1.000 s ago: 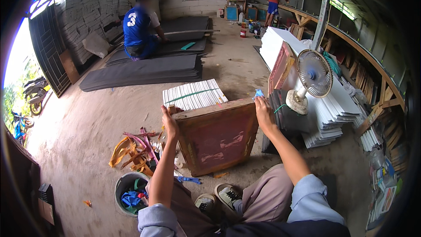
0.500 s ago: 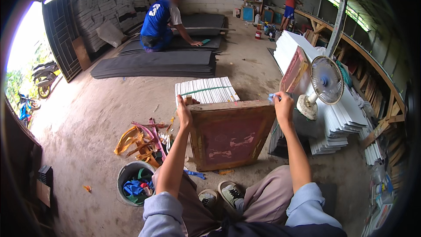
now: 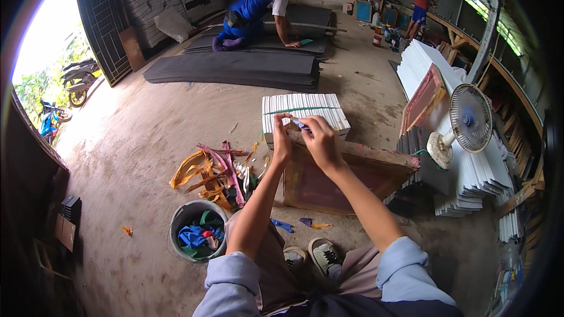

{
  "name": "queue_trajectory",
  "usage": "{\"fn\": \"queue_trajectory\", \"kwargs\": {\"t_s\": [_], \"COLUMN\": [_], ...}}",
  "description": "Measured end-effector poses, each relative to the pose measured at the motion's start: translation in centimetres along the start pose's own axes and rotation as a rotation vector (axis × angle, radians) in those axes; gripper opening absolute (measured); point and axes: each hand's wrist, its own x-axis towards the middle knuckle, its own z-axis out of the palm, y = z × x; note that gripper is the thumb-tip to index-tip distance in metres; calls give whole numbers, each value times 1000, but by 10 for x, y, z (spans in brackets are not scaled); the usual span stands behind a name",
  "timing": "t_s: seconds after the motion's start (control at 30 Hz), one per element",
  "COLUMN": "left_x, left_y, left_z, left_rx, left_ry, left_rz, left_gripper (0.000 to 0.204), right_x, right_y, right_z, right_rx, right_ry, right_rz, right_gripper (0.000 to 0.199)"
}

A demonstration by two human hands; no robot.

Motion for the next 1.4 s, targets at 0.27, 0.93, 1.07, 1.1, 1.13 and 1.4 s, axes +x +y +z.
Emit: {"fn": "queue_trajectory", "kwargs": {"t_s": [0.27,0.93,1.07,1.1,1.13,1.4], "left_x": [-2,11,9,7,5,18], "left_y": [7,-15,-13,-12,-13,-22], "left_z": [0,2,6,8,12,0], "left_rx": [-31,-36,-136,-207,-254,12], "left_ry": [-58,50,-4,-24,-9,70], "left_rz": [-42,-45,-97,-129,-175,0], "left_gripper": [57,49,49,49,48,44], "right_x": [-24,-6,-33,-42,-44,-27], "right_y": [-8,10,6,3,11,19], "right_z": [10,-9,-1,-3,-5,-11], "right_rx": [-105,252,-47,-134,-153,146], "right_ry": [-174,32,-193,-181,-195,-158], "right_rz": [-116,381,-101,-145,-190,-21], "right_gripper": [28,14,29,35,36,16]}}
